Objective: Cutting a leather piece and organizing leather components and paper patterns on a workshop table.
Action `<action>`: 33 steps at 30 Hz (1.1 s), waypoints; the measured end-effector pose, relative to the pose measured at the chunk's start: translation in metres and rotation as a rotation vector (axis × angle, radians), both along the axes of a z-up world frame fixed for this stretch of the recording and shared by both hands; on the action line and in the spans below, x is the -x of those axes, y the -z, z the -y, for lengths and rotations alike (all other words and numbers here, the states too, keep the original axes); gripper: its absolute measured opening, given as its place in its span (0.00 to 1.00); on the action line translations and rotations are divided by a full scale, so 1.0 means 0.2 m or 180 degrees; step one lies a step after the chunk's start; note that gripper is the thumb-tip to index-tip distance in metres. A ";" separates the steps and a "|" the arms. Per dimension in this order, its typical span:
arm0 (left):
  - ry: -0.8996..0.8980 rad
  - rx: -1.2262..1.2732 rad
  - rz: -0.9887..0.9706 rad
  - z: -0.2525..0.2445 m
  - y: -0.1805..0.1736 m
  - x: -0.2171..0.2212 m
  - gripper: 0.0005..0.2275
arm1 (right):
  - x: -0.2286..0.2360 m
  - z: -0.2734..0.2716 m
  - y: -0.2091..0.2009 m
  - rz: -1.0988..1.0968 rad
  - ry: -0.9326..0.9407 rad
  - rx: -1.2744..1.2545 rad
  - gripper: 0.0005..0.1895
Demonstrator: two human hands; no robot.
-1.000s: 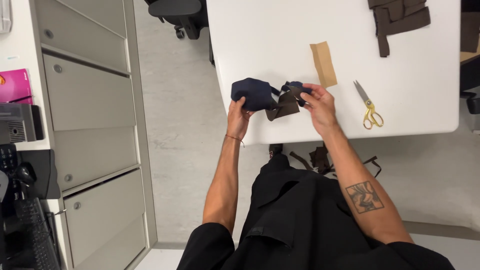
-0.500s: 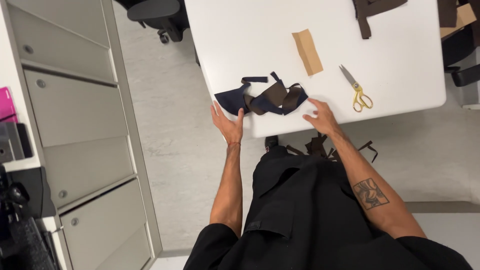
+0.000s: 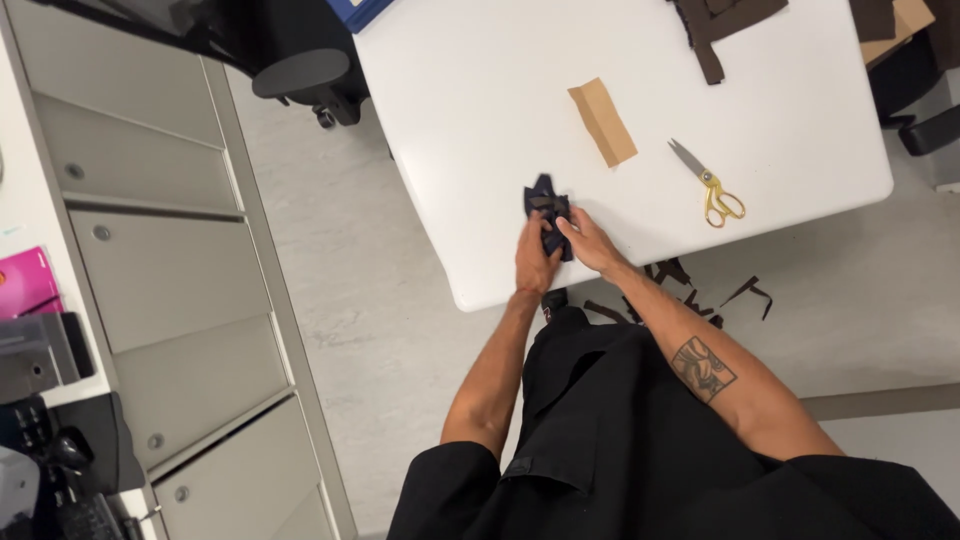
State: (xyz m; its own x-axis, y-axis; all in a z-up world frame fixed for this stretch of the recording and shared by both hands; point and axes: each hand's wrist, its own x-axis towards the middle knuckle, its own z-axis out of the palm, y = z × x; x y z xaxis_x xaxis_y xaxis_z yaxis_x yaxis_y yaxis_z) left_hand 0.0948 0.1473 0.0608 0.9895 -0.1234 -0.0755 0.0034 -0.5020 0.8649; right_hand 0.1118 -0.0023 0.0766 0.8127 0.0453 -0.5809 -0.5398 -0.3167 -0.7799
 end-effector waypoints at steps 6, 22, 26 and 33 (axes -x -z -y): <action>-0.0350 0.0957 -0.1138 0.13 -0.23 0.06 0.19 | 0.07 0.06 -0.25 -0.0594 0.0651 -0.0667 0.38; 0.0407 0.1387 0.0492 0.41 -0.50 0.18 0.16 | 0.41 0.21 0.02 -0.0951 0.2866 -0.2888 0.23; 0.0231 0.0936 0.0686 0.53 -0.44 0.29 0.09 | 0.57 0.25 0.00 -0.0813 0.3194 -0.3334 0.23; 0.0030 0.0581 -0.1353 0.74 -0.24 0.64 0.15 | 0.99 0.37 -0.14 -0.0734 0.3217 -0.3618 0.34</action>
State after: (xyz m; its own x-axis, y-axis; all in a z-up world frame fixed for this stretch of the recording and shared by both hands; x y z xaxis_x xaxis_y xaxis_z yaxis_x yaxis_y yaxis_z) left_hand -0.0326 -0.0003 0.1093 0.8742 -0.1811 -0.4505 0.3730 -0.3434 0.8619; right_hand -0.0870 -0.0770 0.1044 0.6761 0.0402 -0.7357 -0.2951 0.9297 -0.2204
